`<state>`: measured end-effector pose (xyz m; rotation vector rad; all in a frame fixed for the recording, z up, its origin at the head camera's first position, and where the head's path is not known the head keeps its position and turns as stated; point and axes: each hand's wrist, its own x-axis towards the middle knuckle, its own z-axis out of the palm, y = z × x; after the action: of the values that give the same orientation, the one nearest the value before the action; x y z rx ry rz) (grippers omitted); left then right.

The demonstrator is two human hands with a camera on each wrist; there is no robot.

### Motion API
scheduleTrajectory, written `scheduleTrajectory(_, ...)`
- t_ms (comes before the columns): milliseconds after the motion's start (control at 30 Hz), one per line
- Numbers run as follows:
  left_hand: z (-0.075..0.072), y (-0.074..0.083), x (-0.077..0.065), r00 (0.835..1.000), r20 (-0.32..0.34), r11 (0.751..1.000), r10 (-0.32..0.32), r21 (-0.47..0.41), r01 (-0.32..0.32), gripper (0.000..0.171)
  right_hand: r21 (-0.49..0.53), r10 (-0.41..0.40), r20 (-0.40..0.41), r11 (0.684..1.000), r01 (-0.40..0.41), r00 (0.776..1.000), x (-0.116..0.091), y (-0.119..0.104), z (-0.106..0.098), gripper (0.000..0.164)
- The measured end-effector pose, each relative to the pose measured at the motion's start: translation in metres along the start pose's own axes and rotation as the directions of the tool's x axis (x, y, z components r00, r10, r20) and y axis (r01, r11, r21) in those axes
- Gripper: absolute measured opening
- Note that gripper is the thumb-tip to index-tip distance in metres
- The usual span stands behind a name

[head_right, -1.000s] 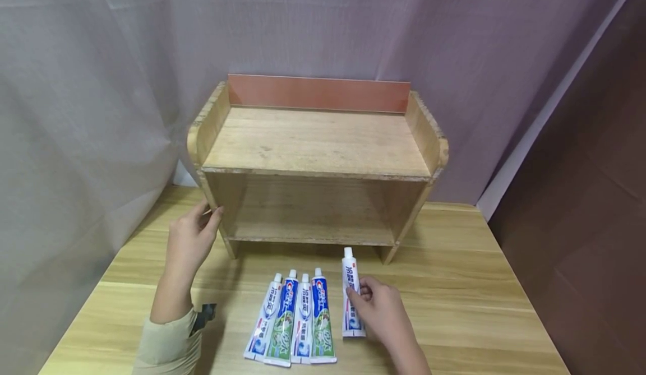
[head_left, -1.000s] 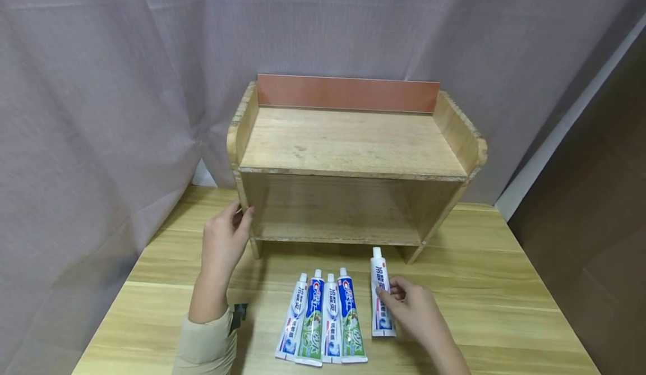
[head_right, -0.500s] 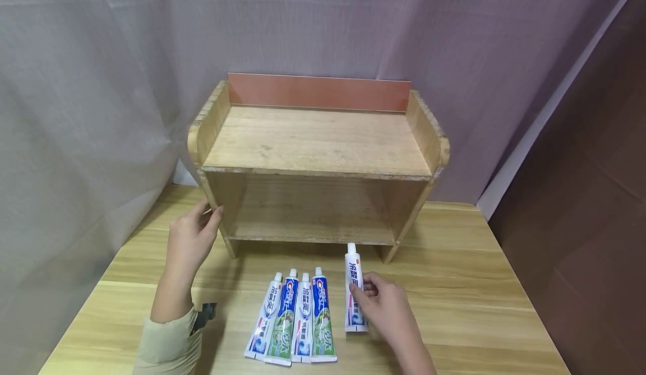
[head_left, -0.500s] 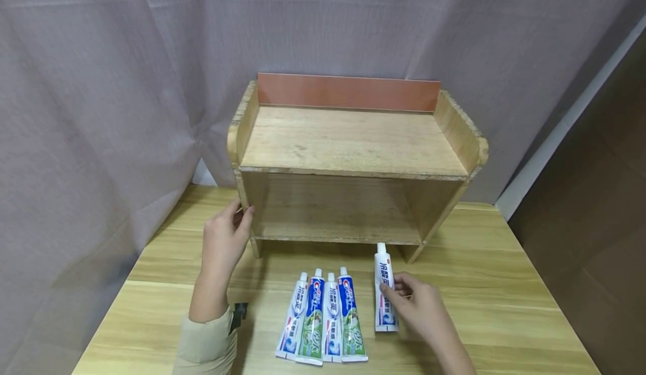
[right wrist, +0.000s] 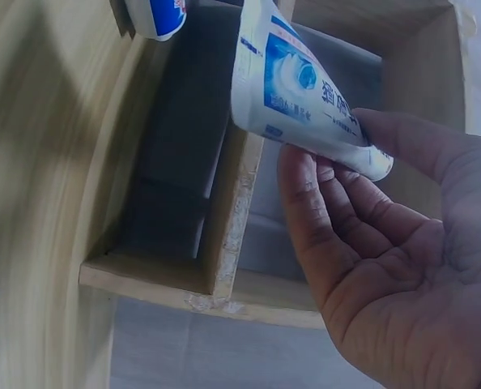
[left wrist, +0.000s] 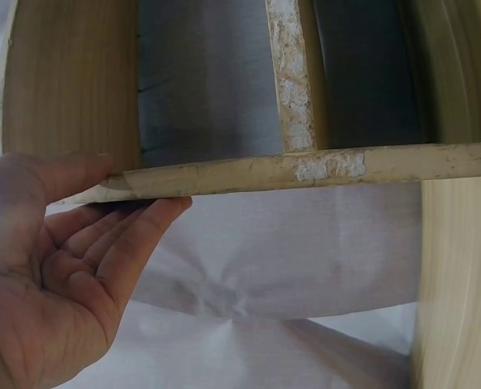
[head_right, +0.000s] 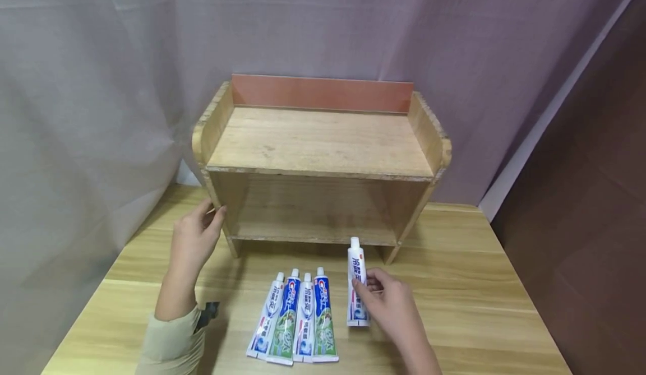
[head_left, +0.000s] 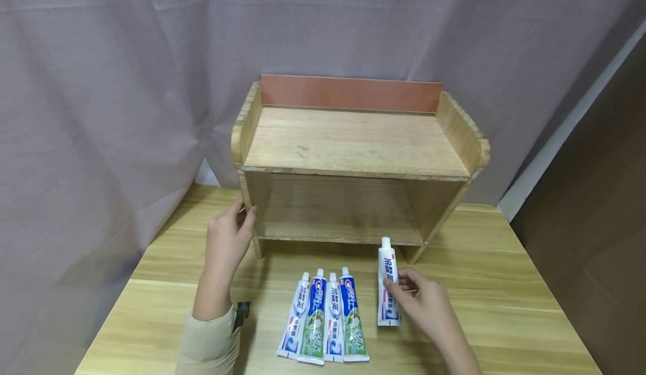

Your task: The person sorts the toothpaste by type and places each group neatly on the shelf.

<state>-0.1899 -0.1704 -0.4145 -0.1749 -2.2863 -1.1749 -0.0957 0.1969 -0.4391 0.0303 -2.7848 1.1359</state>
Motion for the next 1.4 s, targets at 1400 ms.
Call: scheduleTrajectory(1400,0.001,0.0,0.001,1.0,-0.01,1.0,-0.003,0.007,0.003,0.032,0.006,-0.094,-0.075,0.996,0.095,0.993,0.019,-0.019,-0.029,0.028)
